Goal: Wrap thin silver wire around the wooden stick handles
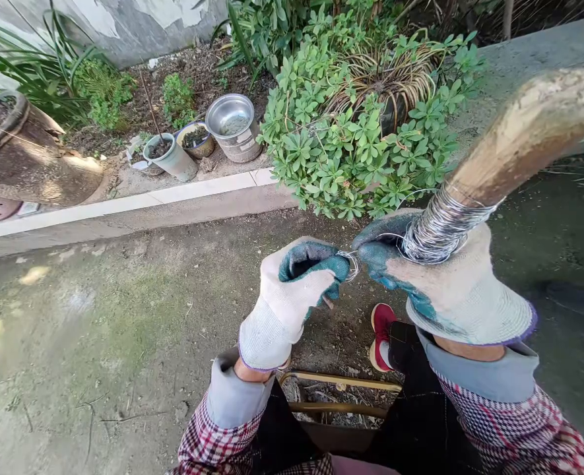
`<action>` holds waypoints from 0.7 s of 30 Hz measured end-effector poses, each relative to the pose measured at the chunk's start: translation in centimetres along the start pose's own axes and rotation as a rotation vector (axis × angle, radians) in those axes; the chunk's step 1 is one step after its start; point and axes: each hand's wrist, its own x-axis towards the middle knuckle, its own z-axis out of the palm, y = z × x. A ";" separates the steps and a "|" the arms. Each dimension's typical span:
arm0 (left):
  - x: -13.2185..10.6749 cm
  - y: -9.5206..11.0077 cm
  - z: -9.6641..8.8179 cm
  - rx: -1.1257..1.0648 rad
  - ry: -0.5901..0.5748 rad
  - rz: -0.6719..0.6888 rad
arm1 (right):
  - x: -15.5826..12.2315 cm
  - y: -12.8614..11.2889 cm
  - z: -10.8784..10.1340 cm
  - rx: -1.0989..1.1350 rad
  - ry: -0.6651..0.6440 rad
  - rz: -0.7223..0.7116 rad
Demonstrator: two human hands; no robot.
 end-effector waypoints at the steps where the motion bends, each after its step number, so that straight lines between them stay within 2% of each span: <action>1: 0.0 0.0 0.0 0.003 -0.005 -0.007 | 0.1 0.0 0.0 0.003 -0.010 0.012; 6: 0.0 0.2 -0.2 0.001 -0.047 -0.035 | 0.5 0.0 -0.1 0.032 -0.103 0.079; 12: 0.5 -0.7 -0.8 -0.023 -0.171 -0.103 | 1.1 0.9 -0.6 0.047 -0.245 0.146; 16: 1.0 -1.2 -0.9 -0.081 -0.210 -0.084 | 1.4 0.9 -0.5 0.040 -0.248 0.174; 21: 1.2 -0.9 -0.9 -0.072 -0.204 -0.096 | 1.1 0.2 -0.3 0.186 -0.227 0.197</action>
